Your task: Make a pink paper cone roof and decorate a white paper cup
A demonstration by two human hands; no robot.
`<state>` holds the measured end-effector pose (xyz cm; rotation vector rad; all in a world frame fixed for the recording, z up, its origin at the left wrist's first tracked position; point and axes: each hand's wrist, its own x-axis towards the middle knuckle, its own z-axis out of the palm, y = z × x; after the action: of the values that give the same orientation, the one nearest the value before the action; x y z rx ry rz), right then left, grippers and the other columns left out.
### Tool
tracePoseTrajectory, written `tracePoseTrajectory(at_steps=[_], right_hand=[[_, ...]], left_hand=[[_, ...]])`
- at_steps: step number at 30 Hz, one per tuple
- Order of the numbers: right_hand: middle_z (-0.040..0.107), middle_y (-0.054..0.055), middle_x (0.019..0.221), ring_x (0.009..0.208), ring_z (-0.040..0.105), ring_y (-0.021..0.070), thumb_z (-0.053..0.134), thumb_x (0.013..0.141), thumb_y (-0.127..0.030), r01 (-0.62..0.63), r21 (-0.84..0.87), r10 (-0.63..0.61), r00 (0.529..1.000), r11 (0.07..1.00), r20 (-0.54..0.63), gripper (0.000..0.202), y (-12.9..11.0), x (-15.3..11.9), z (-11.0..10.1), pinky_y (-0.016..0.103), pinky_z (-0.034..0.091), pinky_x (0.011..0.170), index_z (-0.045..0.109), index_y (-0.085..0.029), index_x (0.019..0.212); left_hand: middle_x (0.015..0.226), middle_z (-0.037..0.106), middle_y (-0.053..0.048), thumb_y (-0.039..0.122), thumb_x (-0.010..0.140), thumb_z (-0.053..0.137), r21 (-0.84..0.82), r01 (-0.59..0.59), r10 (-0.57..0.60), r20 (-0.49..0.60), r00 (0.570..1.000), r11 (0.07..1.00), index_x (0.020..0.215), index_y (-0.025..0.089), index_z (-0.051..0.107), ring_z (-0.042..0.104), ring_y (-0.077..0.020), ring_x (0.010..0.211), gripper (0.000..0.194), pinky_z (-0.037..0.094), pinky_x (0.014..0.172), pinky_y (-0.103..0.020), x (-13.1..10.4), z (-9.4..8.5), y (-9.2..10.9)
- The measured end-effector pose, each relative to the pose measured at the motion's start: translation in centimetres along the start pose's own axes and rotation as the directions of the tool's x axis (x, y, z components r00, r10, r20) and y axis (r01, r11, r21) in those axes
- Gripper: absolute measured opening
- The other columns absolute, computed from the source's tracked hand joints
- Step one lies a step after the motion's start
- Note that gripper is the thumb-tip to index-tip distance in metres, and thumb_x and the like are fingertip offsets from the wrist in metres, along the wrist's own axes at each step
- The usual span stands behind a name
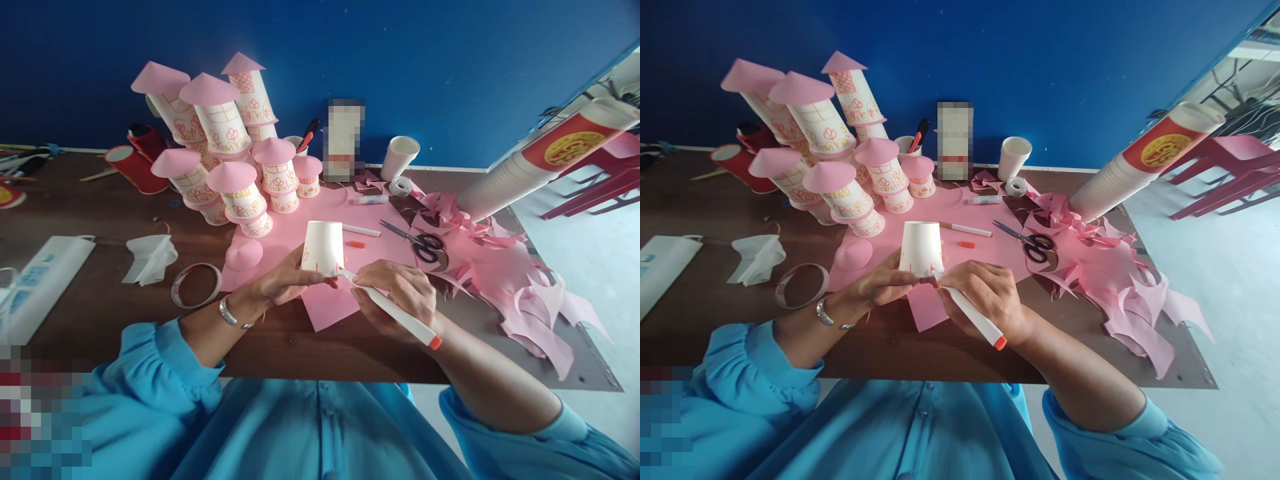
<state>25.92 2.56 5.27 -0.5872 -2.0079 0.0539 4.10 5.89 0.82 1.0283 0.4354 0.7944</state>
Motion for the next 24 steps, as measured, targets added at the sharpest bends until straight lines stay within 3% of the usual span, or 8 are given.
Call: tracePoseTrajectory(at_steps=[13,24], right_hand=[[0.076,0.002,0.079,0.069,0.076,0.0172,0.069,0.092,-0.009,-0.005,0.019,0.005,1.0,1.0,0.017,0.018,-0.02,-0.31,0.15,0.027,0.064,0.064,0.063,-0.019,0.105],[0.075,0.001,0.081,0.068,0.075,0.0162,0.067,0.092,-0.008,-0.043,-0.004,0.044,0.999,0.999,0.023,0.023,-0.05,-0.18,0.07,0.026,0.062,0.064,0.062,-0.022,0.109]], left_hand=[[0.103,0.072,-0.005,0.025,0.082,0.084,0.019,0.001,-0.001,-0.019,1.0,1.0,0.111,0.022,0.068,0.071,-0.0198,0.094,0.033,0.059,0.087,-0.035,-0.12,0.33,0.28],[0.103,0.072,-0.007,0.027,0.078,0.088,0.03,0.034,-0.033,-0.04,0.999,0.999,0.125,0.023,0.066,0.067,-0.021,0.094,0.052,0.057,0.081,-0.033,0.01,0.13,-0.03]])
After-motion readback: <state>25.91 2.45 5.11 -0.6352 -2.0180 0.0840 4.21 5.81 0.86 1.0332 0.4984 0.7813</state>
